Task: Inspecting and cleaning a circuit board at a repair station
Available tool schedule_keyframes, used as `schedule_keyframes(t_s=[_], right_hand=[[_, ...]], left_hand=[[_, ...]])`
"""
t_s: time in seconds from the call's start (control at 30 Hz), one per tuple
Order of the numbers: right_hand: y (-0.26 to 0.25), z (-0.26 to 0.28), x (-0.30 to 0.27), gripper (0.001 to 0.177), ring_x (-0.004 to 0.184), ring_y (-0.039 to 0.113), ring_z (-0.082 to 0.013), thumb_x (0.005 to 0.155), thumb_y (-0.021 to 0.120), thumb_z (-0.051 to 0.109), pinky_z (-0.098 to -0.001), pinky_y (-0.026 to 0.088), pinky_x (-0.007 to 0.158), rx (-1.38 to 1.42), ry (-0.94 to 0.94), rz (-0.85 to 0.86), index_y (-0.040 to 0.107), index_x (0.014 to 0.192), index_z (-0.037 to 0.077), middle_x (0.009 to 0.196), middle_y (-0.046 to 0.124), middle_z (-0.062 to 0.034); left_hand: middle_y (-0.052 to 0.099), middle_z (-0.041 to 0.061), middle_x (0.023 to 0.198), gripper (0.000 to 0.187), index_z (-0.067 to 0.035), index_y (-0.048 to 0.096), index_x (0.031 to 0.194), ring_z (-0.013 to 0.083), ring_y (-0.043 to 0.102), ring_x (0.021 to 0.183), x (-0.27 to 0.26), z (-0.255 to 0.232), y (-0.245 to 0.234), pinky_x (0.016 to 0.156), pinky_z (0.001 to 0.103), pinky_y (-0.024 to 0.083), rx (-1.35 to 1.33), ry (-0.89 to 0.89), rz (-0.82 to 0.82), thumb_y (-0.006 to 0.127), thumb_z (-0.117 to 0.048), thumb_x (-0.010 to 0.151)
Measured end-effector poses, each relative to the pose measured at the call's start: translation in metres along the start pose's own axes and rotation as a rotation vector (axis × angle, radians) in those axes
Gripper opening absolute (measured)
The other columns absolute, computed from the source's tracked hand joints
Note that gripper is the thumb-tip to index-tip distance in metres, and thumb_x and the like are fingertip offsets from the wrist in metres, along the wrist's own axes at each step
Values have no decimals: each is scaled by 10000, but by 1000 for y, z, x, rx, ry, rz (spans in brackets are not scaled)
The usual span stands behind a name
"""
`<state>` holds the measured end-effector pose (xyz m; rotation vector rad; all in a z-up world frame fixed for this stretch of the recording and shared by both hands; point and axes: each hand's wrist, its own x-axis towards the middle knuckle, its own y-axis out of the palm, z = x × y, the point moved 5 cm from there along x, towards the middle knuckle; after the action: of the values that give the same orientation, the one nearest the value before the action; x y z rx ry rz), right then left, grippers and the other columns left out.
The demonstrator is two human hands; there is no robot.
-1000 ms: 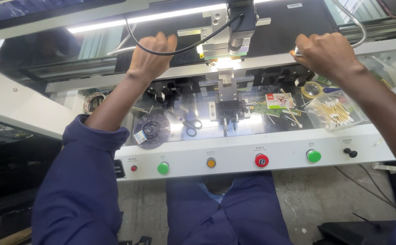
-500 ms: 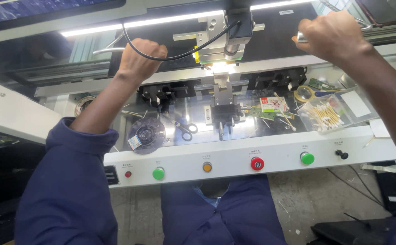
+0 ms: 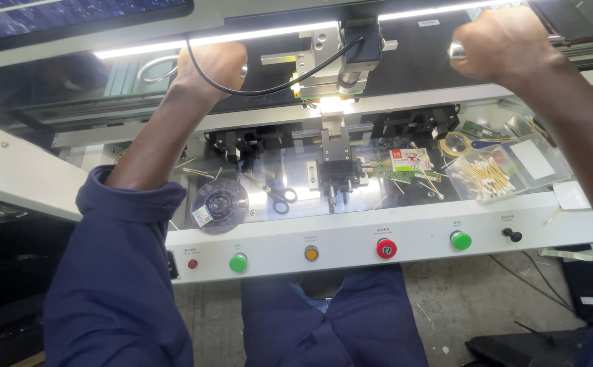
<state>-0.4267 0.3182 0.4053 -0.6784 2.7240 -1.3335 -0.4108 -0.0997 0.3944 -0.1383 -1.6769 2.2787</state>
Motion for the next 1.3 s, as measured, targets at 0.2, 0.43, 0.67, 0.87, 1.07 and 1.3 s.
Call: schedule_keyframes(t_s=[0.2,0.43,0.67,0.87,1.07,1.3], right_hand=[[-22,2,-1,371,786,743,-225,925,471,472,-318,578,630,28,12,95,762,933,242,846,758,-47],[18,-4,-28,343,600,600,-151,1016,626,558,-286,417,551,-30,15,-491,640,838,266,663,592,62],[31,6,-29,598,574,453,-124,1059,904,506,-272,259,526,-26,73,-734,475,760,217,690,483,60],[12,11,0,317,520,590,-77,1016,668,519,-229,418,435,-219,9,-451,625,798,293,607,592,110],[-13,19,16,147,638,701,-161,857,602,252,-258,501,456,-127,-39,26,737,812,215,727,722,45],[-12,17,18,169,713,723,-197,843,607,257,-292,550,505,-57,-38,61,757,882,190,786,733,27]], left_hand=[[521,18,569,123,-103,524,642,251,509,502,3,4,6,463,335,399,-8,-14,-44,553,-17,724],[438,-20,480,237,-171,432,538,190,438,412,-6,3,19,366,284,322,194,62,-343,624,-65,627],[471,-59,600,246,-232,463,649,113,442,488,-27,-17,9,443,242,307,528,92,-730,620,-44,633],[471,-65,511,270,-230,461,554,103,435,430,-1,-12,28,386,241,332,487,118,-611,612,-7,585],[367,-47,461,338,-177,444,484,121,359,407,12,-10,28,306,248,278,346,121,-385,649,60,608],[367,-24,469,345,-144,477,512,159,331,425,19,-8,28,339,281,282,197,76,-221,659,113,654]])
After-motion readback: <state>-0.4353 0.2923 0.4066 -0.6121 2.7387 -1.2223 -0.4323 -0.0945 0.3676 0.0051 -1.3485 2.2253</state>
